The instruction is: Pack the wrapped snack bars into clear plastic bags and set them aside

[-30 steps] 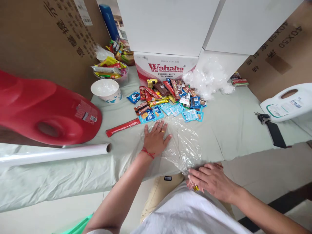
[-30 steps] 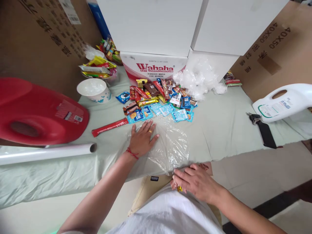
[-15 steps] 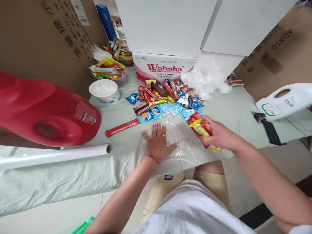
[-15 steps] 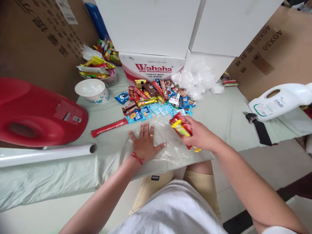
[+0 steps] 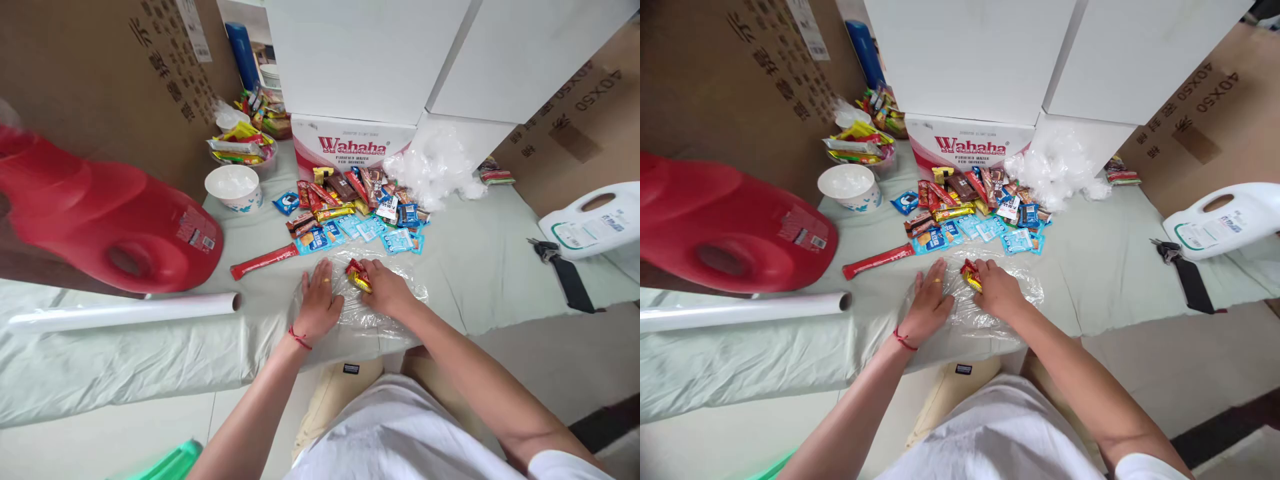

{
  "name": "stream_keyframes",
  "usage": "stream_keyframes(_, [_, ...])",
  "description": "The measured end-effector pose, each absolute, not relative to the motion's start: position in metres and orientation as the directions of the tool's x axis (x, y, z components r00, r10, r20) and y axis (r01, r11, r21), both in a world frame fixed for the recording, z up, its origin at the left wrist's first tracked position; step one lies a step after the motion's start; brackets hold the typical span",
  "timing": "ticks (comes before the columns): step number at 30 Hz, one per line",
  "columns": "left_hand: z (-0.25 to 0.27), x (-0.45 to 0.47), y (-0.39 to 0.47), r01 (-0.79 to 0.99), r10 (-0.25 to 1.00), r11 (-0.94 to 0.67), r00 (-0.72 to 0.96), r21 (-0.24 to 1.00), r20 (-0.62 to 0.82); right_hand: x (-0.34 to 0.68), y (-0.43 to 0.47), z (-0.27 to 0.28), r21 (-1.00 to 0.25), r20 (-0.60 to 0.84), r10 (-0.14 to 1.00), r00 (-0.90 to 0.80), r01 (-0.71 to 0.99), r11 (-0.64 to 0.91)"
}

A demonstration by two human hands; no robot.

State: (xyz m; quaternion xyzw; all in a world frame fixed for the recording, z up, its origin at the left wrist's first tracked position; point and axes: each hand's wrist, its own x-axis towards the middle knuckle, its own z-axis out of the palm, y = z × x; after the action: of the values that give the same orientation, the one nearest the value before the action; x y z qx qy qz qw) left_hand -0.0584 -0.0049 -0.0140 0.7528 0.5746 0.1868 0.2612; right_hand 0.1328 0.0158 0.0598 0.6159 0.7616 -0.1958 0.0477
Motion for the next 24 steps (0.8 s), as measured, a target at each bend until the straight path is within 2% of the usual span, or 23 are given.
stream_keyframes(6, [-0.024,-0.064,-0.005,0.662,0.979,-0.185,0.188,0.726,0.078,0.123,0.0,0.072,-0.201,-0.3,0.859,-0.415,0.908,0.368])
stream_keyframes(10, [-0.022,-0.07,-0.007,0.599,0.984,-0.173,0.137,0.781,0.113,0.127,-0.002,0.058,-0.246,-0.215,0.888,-0.407,0.902,0.354])
stream_keyframes(14, [-0.016,-0.066,-0.009,0.682,0.968,-0.238,0.227,0.691,0.109,0.148,-0.014,0.049,-0.331,-0.135,0.922,-0.362,0.894,0.303])
stream_keyframes(19, [-0.012,-0.053,-0.011,0.782,0.944,-0.309,0.32,0.541,0.078,0.169,-0.032,0.043,-0.415,0.077,0.948,-0.31,0.854,0.313])
stream_keyframes(24, [-0.01,-0.051,-0.011,0.797,0.945,-0.311,0.315,0.517,0.083,0.16,-0.032,0.038,-0.384,0.07,0.965,-0.253,0.886,0.26])
